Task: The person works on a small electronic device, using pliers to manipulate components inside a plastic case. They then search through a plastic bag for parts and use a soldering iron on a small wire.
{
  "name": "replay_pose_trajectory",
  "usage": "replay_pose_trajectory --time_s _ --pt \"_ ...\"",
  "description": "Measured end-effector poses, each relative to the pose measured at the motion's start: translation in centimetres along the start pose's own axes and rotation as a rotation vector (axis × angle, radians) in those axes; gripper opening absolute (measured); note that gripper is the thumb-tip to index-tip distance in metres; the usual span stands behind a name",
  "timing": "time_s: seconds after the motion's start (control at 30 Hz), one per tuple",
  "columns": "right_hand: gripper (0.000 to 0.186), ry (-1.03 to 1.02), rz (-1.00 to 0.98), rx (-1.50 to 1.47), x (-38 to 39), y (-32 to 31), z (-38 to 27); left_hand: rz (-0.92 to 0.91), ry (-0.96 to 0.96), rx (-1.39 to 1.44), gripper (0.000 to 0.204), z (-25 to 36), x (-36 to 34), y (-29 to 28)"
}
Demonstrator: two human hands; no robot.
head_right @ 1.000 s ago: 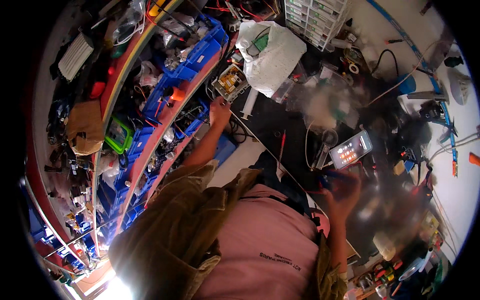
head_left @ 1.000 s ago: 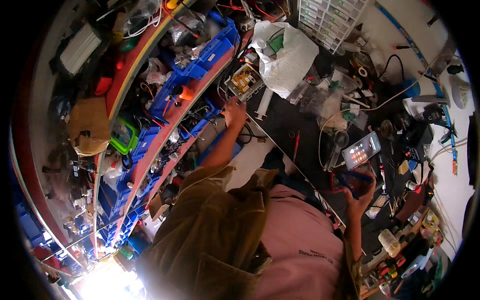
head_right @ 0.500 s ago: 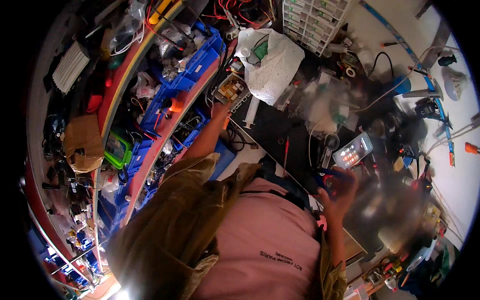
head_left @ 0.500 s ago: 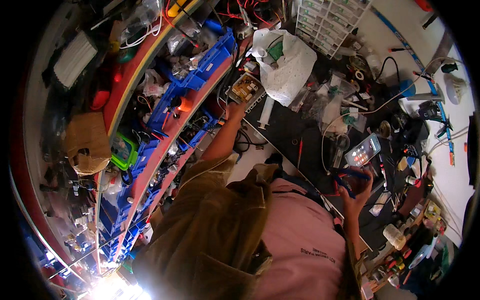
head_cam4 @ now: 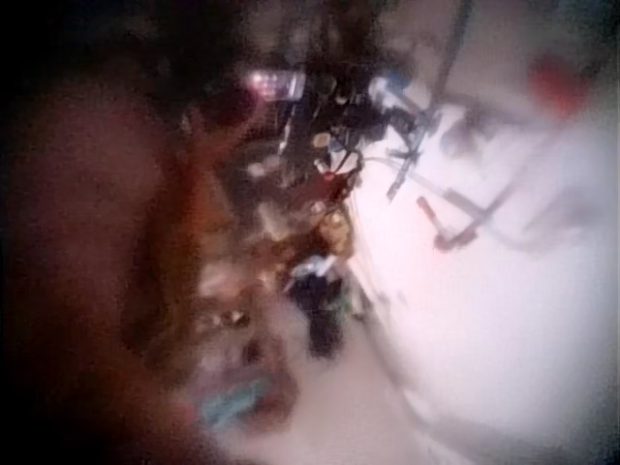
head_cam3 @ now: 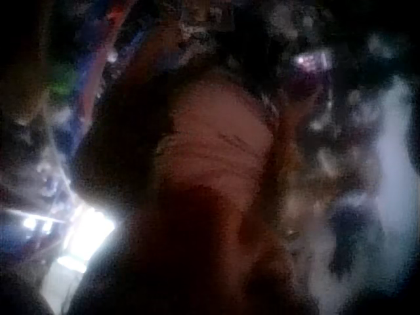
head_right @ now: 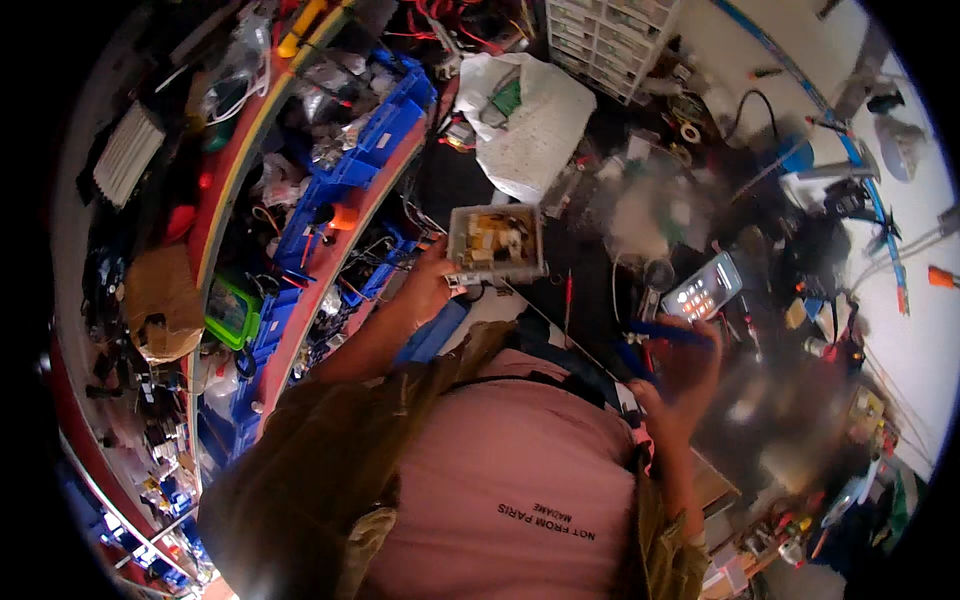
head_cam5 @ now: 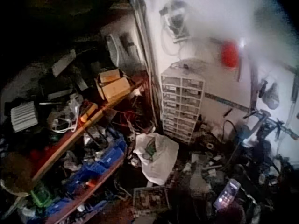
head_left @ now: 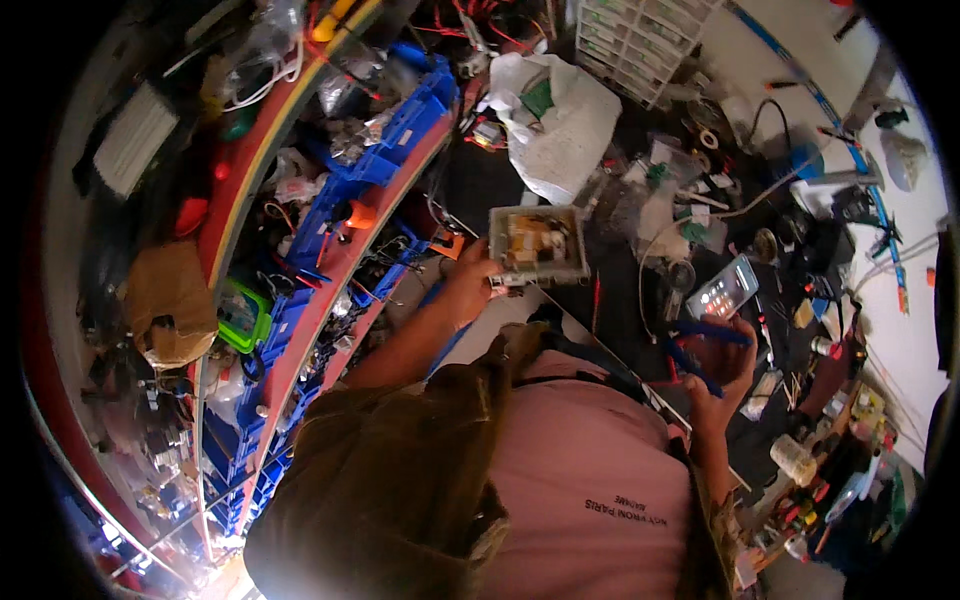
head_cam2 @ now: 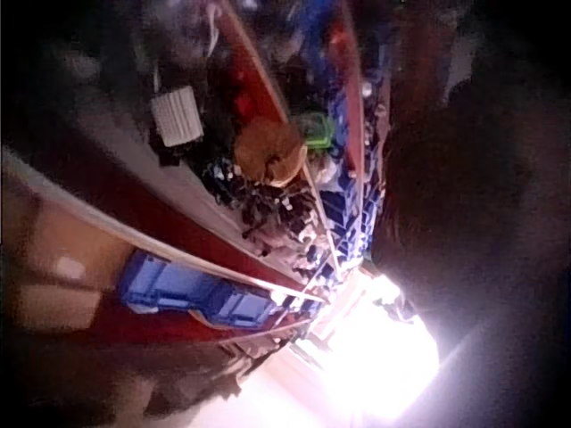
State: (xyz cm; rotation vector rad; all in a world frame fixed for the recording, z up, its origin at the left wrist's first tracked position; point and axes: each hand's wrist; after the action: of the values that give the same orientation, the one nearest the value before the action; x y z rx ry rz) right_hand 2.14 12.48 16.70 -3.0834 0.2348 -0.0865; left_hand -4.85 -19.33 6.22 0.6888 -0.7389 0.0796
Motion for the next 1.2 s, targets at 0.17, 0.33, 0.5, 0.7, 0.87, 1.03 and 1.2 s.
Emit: replay_pose_trajectory --time_s 0.17,0.33,0.5,0.7,0.87,1.03,1.2 --pt "0.085 -0.134 0.005 -0.090 -1.2 0.8 -1.7 -0.340 -0.043 -0.161 0.068 -2.3 1.6 7.1" --pt "0.082 -0.193 0.028 -0.069 -0.9 -0.4 -1.5 -0.507 -0.093 -0.170 0.064 -3.0 3.0 11.4" --pt "0.080 -0.229 -0.013 -0.118 0.6 -2.1 -0.6 -0.540 -0.087 -0.331 0.062 -2.3 3.8 13.0" --pt "0.084 -0.196 0.072 -0.071 1.0 -2.0 -0.6 -0.578 -0.095 -0.414 0.064 -1.9 4.0 14.4" --pt "0.087 -0.210 0.048 -0.101 1.1 -2.2 -0.1 -0.614 -0.050 -0.430 0.064 -2.3 4.1 14.3" --pt "0.088 -0.162 0.072 -0.139 1.3 -2.0 -0.3 -0.641 -0.068 -0.429 0.064 -2.7 3.4 13.8" --pt "0.087 -0.142 0.088 -0.140 1.5 -1.8 -0.3 -0.657 -0.080 -0.431 0.065 -2.4 3.7 14.2"
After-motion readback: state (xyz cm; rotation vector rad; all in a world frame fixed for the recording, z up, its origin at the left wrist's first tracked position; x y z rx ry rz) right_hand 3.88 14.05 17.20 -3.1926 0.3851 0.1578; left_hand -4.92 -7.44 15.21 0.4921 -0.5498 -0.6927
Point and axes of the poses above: each hand's wrist, its own x-axis away from the middle knuckle, its own y-axis out of the palm, z = x × y, and after that the axes turned 11 degrees about x, right-handed
